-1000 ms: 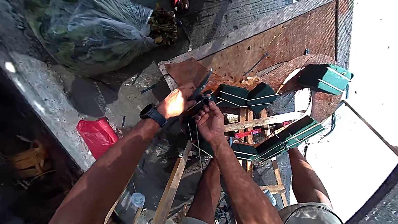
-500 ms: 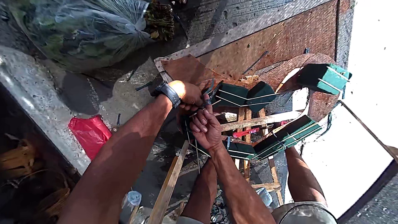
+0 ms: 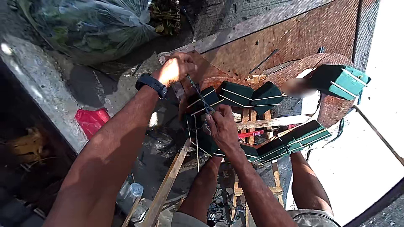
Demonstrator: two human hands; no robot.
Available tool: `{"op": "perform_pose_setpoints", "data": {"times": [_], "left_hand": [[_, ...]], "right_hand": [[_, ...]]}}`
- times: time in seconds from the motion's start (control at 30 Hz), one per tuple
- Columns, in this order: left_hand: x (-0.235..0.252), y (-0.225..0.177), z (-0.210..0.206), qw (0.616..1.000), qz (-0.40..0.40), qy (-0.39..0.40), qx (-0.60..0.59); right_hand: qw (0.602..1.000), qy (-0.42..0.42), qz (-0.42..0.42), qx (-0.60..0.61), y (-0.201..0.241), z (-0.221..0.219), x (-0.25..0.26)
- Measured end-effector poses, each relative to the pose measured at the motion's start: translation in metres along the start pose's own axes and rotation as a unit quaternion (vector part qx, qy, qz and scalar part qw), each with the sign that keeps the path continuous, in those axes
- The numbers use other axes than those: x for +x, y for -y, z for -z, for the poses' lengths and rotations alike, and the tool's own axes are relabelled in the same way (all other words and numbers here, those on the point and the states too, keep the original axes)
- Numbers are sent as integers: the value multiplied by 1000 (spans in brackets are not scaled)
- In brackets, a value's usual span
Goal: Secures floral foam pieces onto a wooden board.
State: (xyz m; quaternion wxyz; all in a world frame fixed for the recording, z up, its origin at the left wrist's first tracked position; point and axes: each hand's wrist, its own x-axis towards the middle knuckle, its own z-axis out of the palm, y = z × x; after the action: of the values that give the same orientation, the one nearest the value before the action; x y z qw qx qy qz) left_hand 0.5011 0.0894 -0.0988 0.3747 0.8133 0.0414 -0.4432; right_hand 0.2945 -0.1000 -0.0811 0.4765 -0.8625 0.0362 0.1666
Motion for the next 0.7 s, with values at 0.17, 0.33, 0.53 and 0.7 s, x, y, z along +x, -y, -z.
{"op": "perform_pose_setpoints", "data": {"times": [0.17,0.33,0.53,0.7], "left_hand": [[15,-19,-22,953,69,-159,249],[30,-17,-13,921,123,-210,305],[49,-8,-12,911,122,-211,332],[44,-15,-8,906,175,-218,317]], "right_hand": [[983,106,92,117,-8,-8,12],[992,87,23,85,-25,-17,-17],[996,56,53,39,-49,-17,-23],[992,61,108,20,-70,-13,-22]]}}
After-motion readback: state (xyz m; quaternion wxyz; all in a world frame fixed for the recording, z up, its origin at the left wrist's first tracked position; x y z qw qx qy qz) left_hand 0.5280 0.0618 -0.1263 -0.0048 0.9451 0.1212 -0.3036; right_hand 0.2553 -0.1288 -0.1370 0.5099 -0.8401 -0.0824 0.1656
